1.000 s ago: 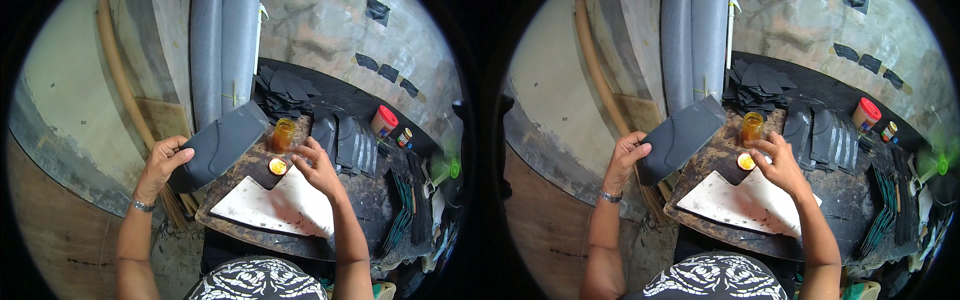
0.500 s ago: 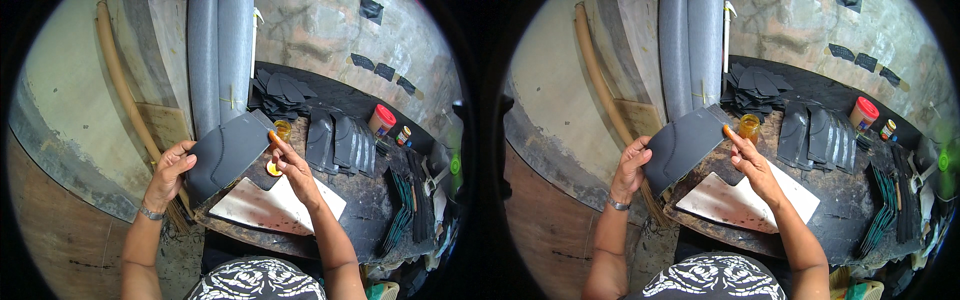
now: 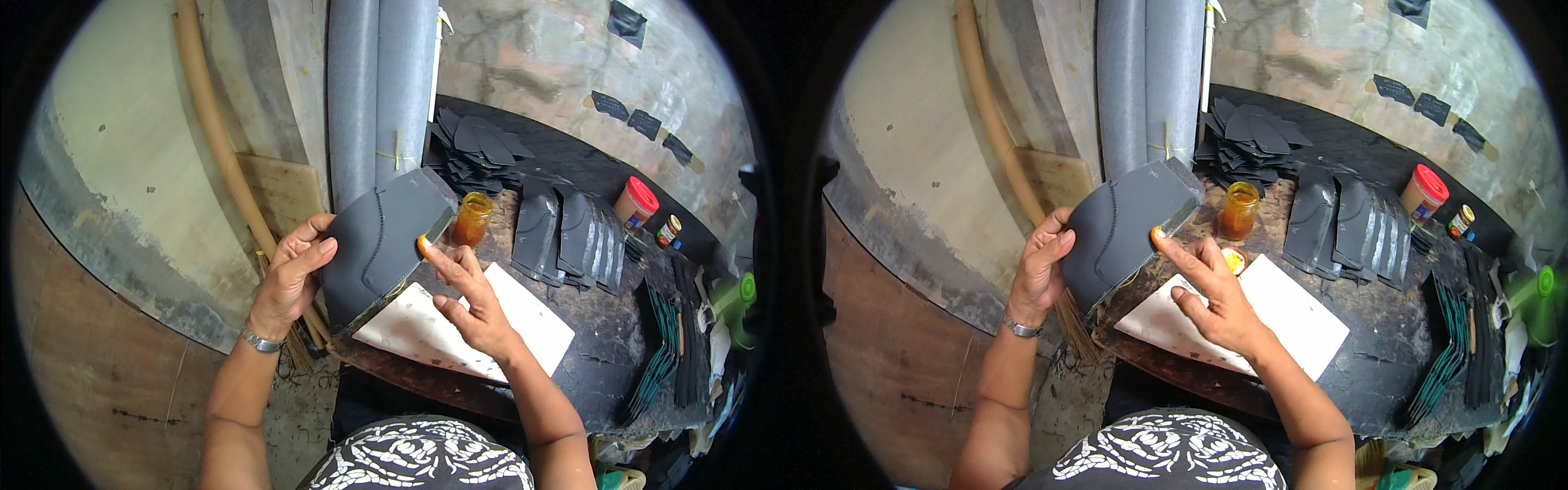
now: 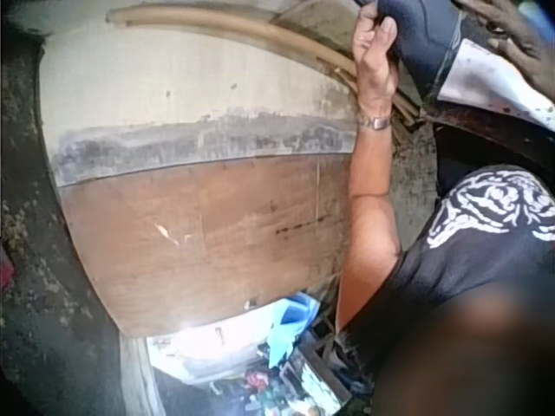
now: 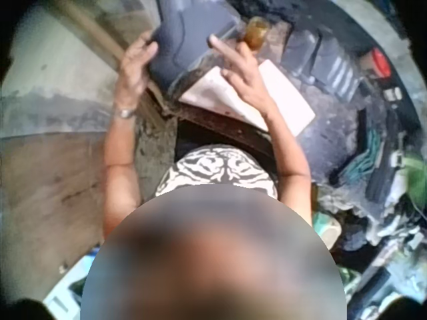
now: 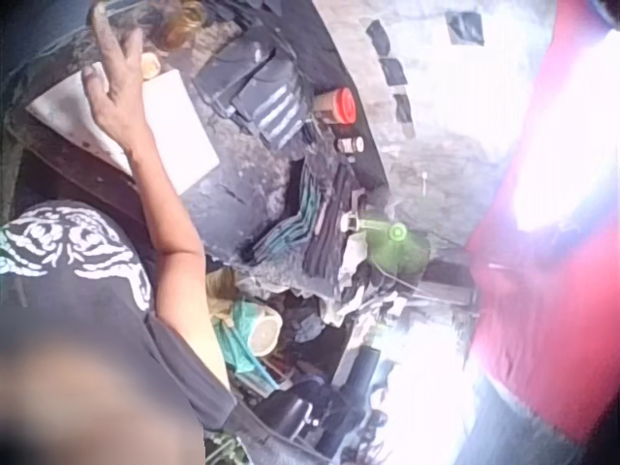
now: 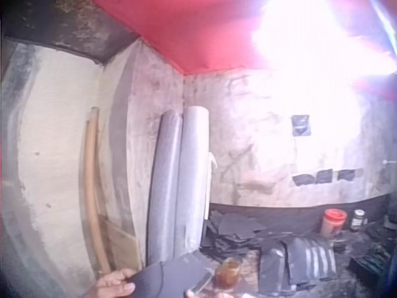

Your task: The person repeatedly applies a yellowish substance from a small container onto the edges of black material pieces using a small applicator. They handle each piece, apply the substance along the edges, and place it back on the table.

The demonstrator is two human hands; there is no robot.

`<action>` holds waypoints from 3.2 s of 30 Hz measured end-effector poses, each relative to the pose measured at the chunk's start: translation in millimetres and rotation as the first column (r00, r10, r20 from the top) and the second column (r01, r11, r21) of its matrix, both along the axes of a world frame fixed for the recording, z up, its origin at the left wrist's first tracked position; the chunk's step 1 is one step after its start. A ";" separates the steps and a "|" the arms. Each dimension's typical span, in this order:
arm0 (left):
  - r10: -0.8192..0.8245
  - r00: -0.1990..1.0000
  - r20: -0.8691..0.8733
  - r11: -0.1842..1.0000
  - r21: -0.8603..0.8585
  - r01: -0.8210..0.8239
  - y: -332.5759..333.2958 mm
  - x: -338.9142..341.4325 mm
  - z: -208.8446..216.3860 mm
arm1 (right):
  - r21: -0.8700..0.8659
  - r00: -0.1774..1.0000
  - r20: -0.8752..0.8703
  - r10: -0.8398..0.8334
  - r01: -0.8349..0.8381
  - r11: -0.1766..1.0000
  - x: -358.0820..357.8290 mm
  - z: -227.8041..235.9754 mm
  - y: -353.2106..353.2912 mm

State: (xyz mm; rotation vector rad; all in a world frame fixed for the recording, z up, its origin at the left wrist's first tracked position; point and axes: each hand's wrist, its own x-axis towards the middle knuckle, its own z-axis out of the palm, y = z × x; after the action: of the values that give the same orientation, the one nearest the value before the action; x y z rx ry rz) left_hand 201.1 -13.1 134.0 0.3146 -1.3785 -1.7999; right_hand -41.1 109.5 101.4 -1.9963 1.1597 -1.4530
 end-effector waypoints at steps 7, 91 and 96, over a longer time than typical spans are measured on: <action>0.030 0.999 -0.046 0.999 0.021 -0.029 0.4 -3.4 -2.7 | -0.263 0.900 -0.374 -0.226 0.130 0.956 27.2 6.7 2.5; 0.002 0.999 0.054 0.980 -0.200 0.008 -6.3 -15.4 -0.4 | -0.068 0.554 -0.630 -0.544 0.659 0.749 -112.6 -0.3 -96.2; 0.004 0.998 0.062 0.976 -0.218 0.010 -6.7 -14.8 0.9 | -0.089 0.458 -0.713 -0.530 0.692 0.717 -96.7 15.8 -88.1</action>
State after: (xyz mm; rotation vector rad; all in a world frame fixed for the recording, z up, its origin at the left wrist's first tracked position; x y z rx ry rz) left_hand 186.3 -19.8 134.9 0.2528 -1.6052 -1.6338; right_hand -137.8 21.4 117.2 -2.1066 2.4865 -0.6760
